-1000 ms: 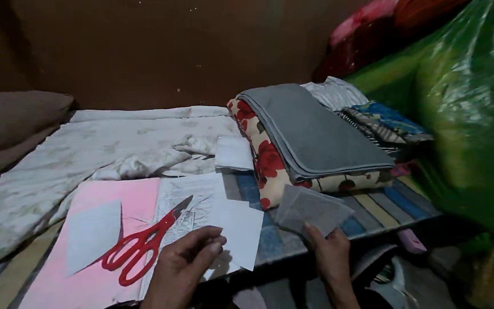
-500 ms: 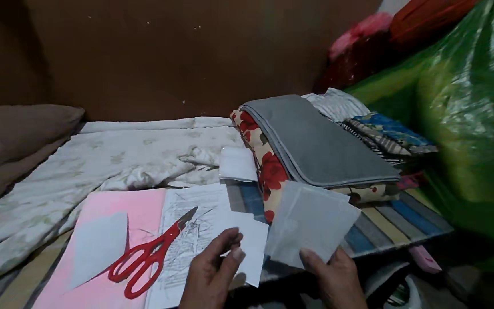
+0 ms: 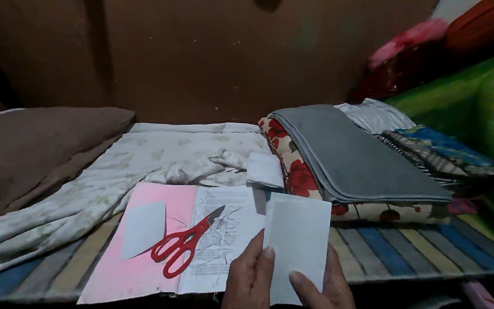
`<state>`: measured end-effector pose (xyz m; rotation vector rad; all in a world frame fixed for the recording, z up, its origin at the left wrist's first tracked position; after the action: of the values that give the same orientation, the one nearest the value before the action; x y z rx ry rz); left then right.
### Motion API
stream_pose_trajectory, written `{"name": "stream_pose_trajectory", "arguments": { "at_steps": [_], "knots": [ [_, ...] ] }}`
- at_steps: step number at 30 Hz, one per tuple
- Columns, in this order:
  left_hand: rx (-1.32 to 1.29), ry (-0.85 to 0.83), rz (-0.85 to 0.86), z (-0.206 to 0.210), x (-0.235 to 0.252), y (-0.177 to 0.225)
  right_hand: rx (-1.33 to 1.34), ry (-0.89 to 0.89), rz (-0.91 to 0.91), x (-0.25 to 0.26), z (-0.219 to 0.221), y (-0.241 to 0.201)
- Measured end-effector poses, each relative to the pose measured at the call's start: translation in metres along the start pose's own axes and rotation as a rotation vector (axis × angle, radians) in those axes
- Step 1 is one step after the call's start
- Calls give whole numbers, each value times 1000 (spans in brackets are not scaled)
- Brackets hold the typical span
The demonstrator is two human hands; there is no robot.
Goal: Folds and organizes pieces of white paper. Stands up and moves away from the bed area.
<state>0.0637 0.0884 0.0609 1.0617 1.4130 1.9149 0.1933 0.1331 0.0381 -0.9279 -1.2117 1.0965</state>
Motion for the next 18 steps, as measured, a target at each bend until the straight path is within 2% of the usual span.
{"name": "stream_pose_trajectory", "arguments": {
  "at_steps": [6,12,18],
  "knots": [
    [-71,-21,-73,0,-4,-6,-152,56,-164,-6,-7,-14],
    [-132,-17,-126,-5,-7,-13,81,99,-142,-2,-8,-14],
    [-239,-12,-117,-13,-8,-2,147,46,-208,-8,-7,-18]
  ]
}}
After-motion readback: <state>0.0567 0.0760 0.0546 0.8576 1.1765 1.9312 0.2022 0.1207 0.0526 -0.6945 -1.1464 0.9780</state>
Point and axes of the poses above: each hand's wrist, its own x-axis towards the middle knuckle, its own z-axis out of the palm, y = z × x, the point moved 6 cm from there along x, towards the middle knuckle, and after that the axes turned 14 degrees about y, right-handed, at the moved point
